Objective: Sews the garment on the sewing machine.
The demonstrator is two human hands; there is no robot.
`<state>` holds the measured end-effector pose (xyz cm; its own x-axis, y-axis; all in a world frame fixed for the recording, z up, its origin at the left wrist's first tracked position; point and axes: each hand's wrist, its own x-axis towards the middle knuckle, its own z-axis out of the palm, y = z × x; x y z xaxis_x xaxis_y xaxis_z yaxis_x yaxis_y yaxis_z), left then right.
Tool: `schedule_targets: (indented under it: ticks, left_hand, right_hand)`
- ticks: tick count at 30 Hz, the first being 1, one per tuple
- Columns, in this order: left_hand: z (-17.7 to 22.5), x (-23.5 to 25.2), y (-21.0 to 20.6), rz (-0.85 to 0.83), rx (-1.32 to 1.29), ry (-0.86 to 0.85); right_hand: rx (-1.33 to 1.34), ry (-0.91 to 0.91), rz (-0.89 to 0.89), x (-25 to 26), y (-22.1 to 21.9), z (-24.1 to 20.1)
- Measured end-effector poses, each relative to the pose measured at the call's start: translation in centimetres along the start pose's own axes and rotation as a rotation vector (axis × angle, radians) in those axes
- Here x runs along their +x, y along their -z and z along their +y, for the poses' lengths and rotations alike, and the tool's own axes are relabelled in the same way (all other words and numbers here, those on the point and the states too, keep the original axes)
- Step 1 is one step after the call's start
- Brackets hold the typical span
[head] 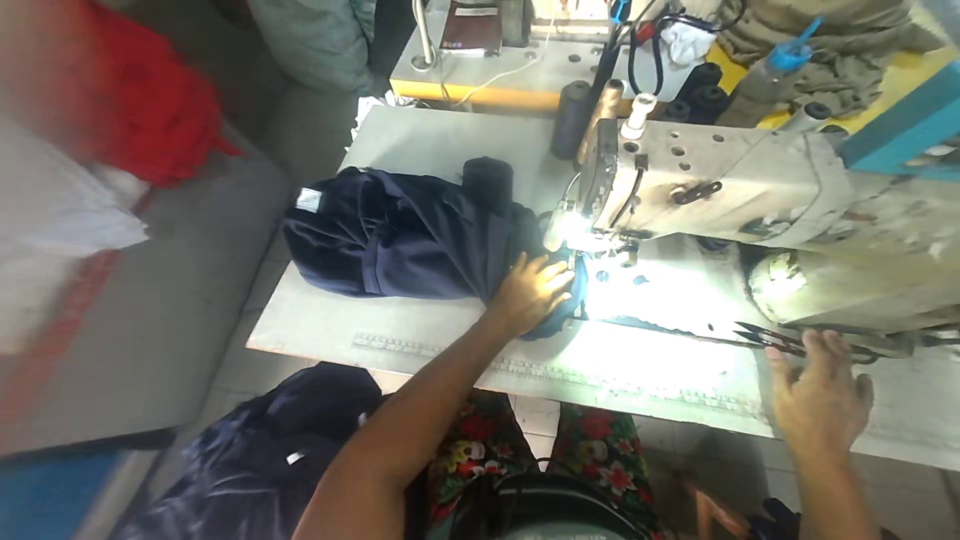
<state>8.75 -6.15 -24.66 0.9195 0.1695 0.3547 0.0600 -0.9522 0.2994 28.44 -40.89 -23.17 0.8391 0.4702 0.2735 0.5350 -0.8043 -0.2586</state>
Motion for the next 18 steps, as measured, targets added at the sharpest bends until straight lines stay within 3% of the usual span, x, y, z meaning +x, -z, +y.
schedule_targets:
  ticks: [18]
  left_hand:
    - [0.38, -0.51, 0.36, -0.031, -0.023, -0.004]
  right_hand:
    - [-0.01, -0.015, 0.042, 0.11, 0.23, -0.03]
